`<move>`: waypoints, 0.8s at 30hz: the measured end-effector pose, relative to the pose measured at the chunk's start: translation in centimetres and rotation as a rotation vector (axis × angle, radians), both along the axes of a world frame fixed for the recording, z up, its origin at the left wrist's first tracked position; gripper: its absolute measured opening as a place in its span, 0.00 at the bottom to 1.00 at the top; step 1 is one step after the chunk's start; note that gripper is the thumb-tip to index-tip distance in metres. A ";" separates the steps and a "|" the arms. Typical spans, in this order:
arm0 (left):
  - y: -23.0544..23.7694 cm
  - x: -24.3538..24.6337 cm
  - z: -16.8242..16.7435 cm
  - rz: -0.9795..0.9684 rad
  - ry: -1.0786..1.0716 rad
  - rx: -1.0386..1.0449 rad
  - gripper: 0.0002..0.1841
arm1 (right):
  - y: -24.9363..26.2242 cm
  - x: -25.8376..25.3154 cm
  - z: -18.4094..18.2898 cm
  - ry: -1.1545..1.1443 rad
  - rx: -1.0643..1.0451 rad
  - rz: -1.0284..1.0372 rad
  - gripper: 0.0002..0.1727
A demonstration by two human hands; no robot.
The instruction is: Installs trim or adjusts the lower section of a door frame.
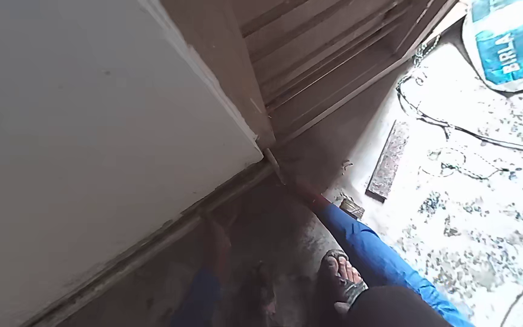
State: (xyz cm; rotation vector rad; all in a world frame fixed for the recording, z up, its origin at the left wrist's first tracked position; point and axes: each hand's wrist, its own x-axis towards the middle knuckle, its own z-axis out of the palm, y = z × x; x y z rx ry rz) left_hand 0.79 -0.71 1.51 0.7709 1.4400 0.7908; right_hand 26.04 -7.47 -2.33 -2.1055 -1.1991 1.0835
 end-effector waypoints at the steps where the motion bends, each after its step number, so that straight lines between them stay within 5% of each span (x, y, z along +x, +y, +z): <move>1: 0.0 0.0 -0.3 -0.010 -0.004 0.003 0.36 | 0.1 0.1 0.1 0.000 -0.001 0.013 0.39; 14: 0.1 -0.5 -2.0 -0.020 -0.060 0.027 0.38 | -0.1 1.5 0.1 -0.005 -0.008 0.089 0.46; 24: -0.7 -0.6 -1.2 -0.127 0.160 0.097 0.37 | -1.7 -0.4 -0.9 -0.053 0.127 -0.124 0.29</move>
